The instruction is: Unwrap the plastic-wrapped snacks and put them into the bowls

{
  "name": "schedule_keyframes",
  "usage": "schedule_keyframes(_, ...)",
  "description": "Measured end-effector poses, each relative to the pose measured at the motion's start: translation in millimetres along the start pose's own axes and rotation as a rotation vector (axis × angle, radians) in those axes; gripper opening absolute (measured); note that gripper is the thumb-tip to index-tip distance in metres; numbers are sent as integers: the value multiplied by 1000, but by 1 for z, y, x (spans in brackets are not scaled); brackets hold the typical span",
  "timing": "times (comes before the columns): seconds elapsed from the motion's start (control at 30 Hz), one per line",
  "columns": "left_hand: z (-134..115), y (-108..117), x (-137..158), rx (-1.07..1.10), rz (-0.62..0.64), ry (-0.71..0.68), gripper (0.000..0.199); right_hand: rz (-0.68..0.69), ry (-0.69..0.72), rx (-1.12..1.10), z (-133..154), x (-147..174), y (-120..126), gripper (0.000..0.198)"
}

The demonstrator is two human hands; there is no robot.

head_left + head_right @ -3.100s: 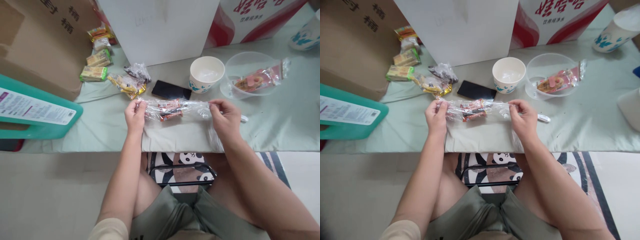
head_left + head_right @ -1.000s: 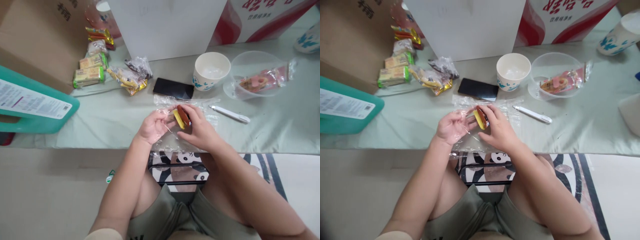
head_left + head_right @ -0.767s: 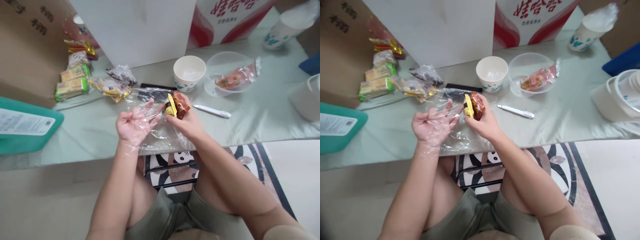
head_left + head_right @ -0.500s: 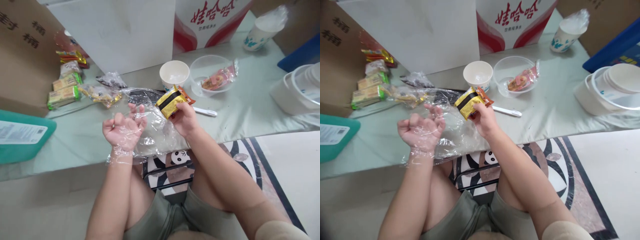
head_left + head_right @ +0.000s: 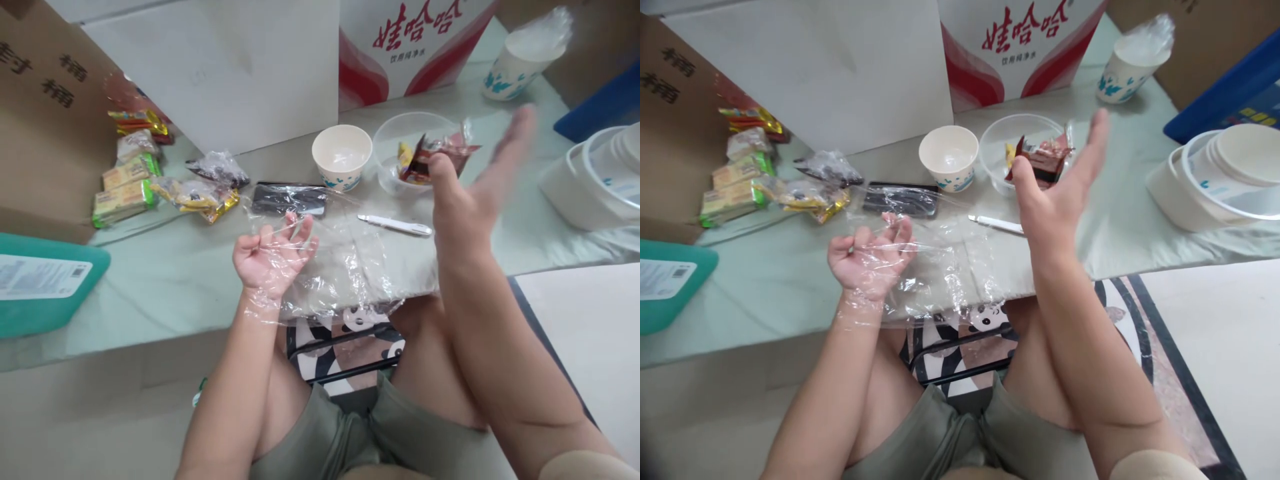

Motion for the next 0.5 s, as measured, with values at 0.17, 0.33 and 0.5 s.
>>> schedule_keyframes(0.17,2,12,-8,37,31,45,46,124,113,327,-12,37,-36,62)
schedule_keyframes(0.33,-5,29,-4,83,151,73,47,153,203,516,-29,49,-61,62)
schedule_keyframes(0.5,-18,51,15,-7,139,72,63,271,225,469,-48,41,-85,86)
Point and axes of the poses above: each hand's wrist, its own x-axis away from the middle knuckle, its own y-axis out of the back of the hand, z = x × y, the point moved 5 cm from there along -x, towards the middle knuckle, and after that the axes turned 9 degrees about y, right-handed, at the moved point
